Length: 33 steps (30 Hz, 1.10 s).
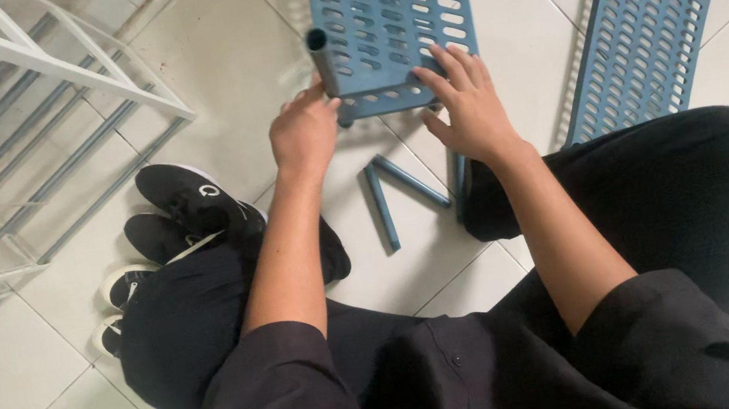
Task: The person assembles a blue plastic shoe rack by inserting cylindrical legs into the perforated panels. They then place two pairs of shoes onto the completed rack.
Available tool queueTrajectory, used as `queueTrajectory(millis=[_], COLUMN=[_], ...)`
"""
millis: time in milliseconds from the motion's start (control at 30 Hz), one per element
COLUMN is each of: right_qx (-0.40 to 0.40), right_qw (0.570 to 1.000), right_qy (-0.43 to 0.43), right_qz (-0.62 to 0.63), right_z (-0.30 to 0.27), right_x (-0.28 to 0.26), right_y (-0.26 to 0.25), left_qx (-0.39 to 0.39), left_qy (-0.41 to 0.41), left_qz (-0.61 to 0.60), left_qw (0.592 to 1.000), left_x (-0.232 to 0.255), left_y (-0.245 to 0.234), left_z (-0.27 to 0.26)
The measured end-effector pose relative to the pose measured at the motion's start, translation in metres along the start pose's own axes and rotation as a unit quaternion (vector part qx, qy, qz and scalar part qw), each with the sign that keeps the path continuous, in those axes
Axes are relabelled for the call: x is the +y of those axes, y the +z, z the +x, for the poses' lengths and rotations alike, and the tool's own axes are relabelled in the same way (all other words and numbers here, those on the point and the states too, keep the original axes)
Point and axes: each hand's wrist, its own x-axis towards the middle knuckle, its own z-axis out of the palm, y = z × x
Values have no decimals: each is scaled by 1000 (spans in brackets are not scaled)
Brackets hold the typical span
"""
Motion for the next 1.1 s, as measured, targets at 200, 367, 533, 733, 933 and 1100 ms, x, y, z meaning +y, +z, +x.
queueTrajectory(millis=[200,367,533,733,933,1100], right_qx=[159,83,-298,-393,-319,-240], right_qw=[974,941,913,913,944,966], right_qy=[127,313,275,108,40,96], right_qz=[101,95,49,-22,-77,0], right_z=[-17,-46,-61,-82,-106,-106], right_x=[20,60,48,19,35,33], right_y=[23,67,137,201,225,217], left_qx=[51,-131,-160,-147,-138,-120], left_qy=[-74,-27,14,-28,-30,-27], left_qz=[-37,28,120,54,86,74], left_qw=[995,991,980,987,986,990], left_x=[-1,8,-5,-2,-17,-22], left_y=[33,72,131,175,187,189], left_z=[-14,-41,-49,-61,-49,-52])
